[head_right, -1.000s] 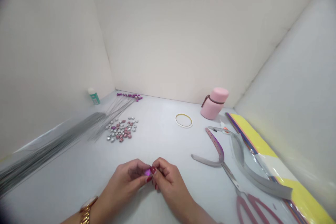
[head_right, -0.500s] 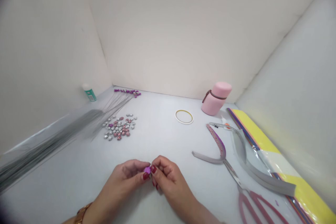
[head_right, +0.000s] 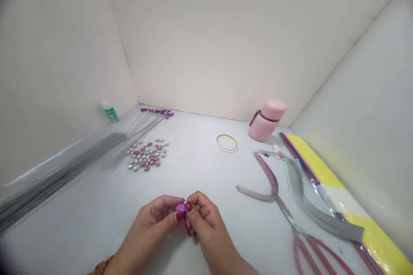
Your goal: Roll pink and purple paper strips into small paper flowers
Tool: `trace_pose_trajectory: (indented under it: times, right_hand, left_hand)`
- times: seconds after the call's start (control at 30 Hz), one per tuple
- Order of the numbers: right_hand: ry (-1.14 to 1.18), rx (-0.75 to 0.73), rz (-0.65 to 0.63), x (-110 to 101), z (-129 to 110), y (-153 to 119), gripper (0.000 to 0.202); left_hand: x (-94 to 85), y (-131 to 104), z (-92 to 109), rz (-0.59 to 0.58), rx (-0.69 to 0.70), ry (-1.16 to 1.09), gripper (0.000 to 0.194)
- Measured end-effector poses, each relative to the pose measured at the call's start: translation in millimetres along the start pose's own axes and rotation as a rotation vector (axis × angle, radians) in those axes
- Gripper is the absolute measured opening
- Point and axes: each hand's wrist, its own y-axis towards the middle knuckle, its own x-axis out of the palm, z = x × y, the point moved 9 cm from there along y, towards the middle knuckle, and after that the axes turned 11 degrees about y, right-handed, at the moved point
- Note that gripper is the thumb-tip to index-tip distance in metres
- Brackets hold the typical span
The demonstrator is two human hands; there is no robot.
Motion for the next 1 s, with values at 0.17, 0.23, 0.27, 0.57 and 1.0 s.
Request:
trace_pose_trajectory:
  times: [0.17,0.23,0.27,0.57,1.0]
  right_hand:
    - [0.03,0.051,-0.024,1,5,1,0.023]
    - [-0.003,0.06,-0.03,1,6,1,0.024]
    - [-0.021,0.061,-0.034,1,6,0,0.024]
    - [-0.117,0.034,-0.04,2,-2,-2,0.025]
    - [-0.014,-0.006,0.012,1,2,-2,0.021]
  left_hand:
    - [8.5,2,-1,-0.068,-0.001,-0.139,0.01]
    - [11.4,2,1,-0.105,0.004,-0.156,0.01]
    - [12.1,2,1,-0.119,0.003,-0.154,0.011]
    - [-2.2,-3,5,-0.009,0.018,0.227,0.014]
    - [-16.0,-4,4,0.146,0.052,0.374,0.019]
